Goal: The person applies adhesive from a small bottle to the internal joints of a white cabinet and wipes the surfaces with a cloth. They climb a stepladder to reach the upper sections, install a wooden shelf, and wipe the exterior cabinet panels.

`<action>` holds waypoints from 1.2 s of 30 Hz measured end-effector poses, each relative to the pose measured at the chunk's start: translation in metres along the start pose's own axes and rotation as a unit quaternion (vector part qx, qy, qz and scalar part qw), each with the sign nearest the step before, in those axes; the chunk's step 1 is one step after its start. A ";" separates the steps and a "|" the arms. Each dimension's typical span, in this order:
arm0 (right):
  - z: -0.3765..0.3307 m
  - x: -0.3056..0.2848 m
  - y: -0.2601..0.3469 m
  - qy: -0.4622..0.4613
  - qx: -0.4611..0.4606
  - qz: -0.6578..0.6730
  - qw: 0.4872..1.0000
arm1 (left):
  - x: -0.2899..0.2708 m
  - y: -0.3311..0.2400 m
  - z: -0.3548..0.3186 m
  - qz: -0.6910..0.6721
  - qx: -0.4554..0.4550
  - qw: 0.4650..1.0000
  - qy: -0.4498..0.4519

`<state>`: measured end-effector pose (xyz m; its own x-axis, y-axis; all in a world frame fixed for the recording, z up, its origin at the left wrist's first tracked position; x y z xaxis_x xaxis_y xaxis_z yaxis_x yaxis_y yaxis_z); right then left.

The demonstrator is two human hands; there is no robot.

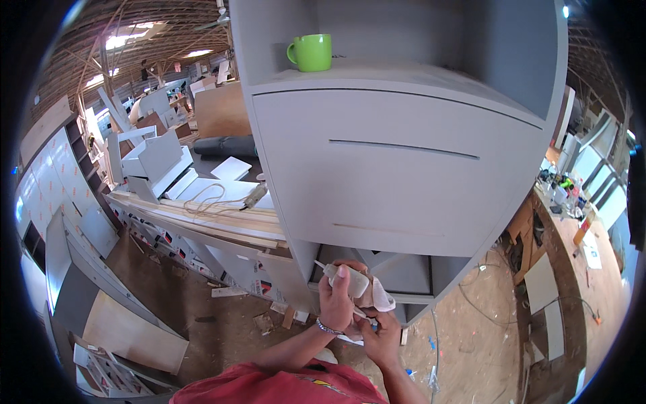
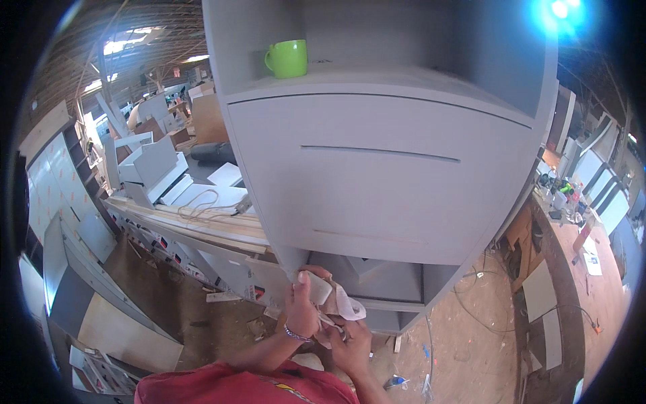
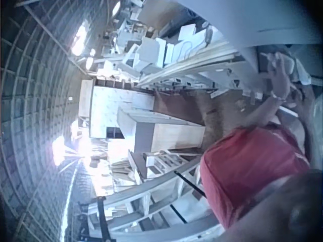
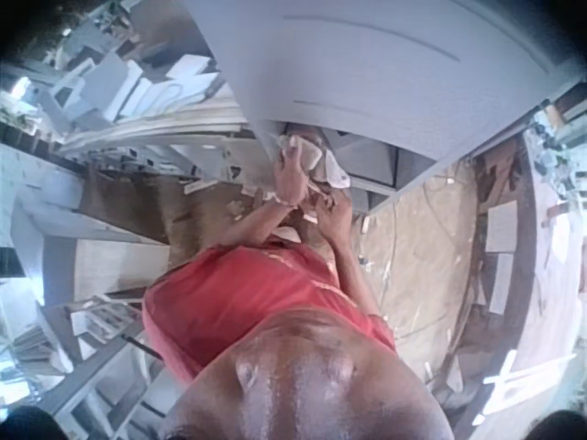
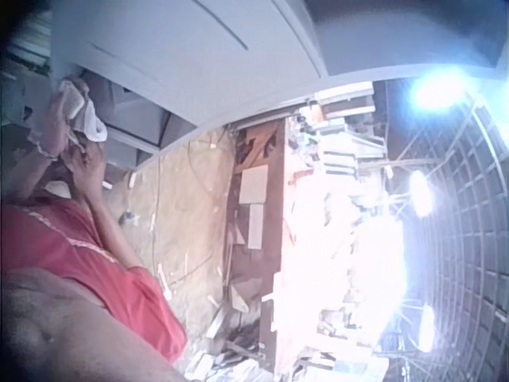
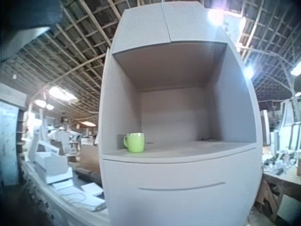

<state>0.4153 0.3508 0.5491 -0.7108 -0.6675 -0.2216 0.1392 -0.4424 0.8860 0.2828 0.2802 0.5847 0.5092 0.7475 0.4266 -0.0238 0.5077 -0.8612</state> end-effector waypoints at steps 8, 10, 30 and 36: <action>0.016 -0.053 -0.031 -0.199 0.069 0.050 0.976 | -0.041 -0.049 0.035 0.075 0.093 0.990 0.081; 0.028 -0.018 -0.011 -0.135 0.050 0.137 0.980 | -0.066 -0.041 0.030 0.073 0.062 0.988 0.124; -0.044 0.189 -0.035 0.125 0.184 0.296 0.929 | -0.187 0.028 -0.012 0.094 -0.160 0.909 0.374; -0.053 0.176 -0.011 0.074 0.248 0.224 0.940 | -0.172 -0.032 -0.012 0.232 0.019 0.890 0.391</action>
<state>0.3257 0.2062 0.4790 -0.5483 -0.8127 0.1974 0.0373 0.2120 0.9766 0.2066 0.1304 0.5353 0.8799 0.3605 -0.3096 -0.4100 0.2467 -0.8781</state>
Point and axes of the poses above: each hand's wrist, its own z-axis towards the middle knuckle, its own x-axis out of the palm, y = z × x, the point moved 8 cm from there along z, towards the middle knuckle, and after that the axes turned 3 degrees about y, right-handed, at the moved point
